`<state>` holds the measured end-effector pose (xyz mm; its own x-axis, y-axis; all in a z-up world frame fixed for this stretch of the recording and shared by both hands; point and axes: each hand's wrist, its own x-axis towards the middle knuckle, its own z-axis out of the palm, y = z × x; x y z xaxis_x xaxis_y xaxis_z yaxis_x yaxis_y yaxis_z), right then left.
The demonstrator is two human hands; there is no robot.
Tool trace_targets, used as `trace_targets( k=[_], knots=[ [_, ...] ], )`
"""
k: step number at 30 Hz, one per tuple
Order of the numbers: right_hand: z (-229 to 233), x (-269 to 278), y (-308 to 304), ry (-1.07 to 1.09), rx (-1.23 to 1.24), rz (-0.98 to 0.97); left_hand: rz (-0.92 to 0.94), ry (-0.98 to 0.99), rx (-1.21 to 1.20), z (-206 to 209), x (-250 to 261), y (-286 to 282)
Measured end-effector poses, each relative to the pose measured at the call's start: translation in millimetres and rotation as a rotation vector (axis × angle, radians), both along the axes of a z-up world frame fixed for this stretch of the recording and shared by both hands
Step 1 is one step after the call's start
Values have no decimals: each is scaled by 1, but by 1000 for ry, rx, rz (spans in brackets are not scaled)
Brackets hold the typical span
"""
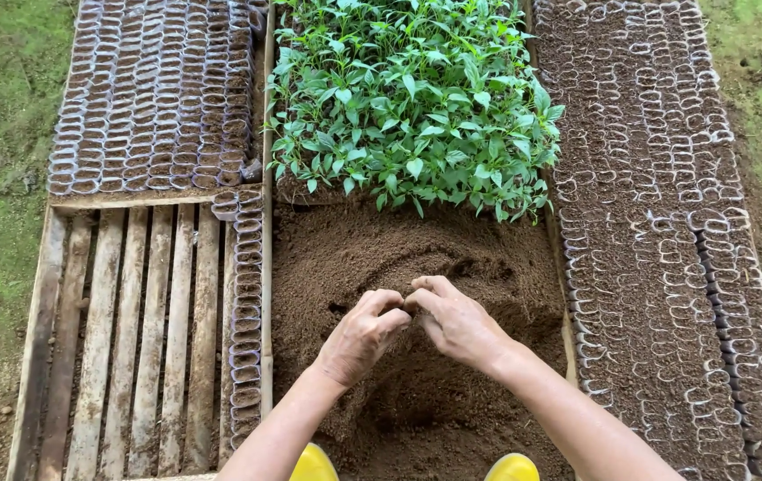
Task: Filling small plastic seedling cups with soil by hand and arranging them in a wooden tray
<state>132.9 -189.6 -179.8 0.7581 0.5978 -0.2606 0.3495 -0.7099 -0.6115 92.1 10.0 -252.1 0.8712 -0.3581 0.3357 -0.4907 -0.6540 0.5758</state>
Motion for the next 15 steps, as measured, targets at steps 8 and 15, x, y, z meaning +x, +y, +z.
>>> trace_targets(
  k=[8,15],
  knots=[
    [-12,3,-13,-391,-233,117,-35,-112,156,-30,2,-13],
    [-82,28,-99,59,0,-332,-29,-166,132,-36,-1,-11]
  ],
)
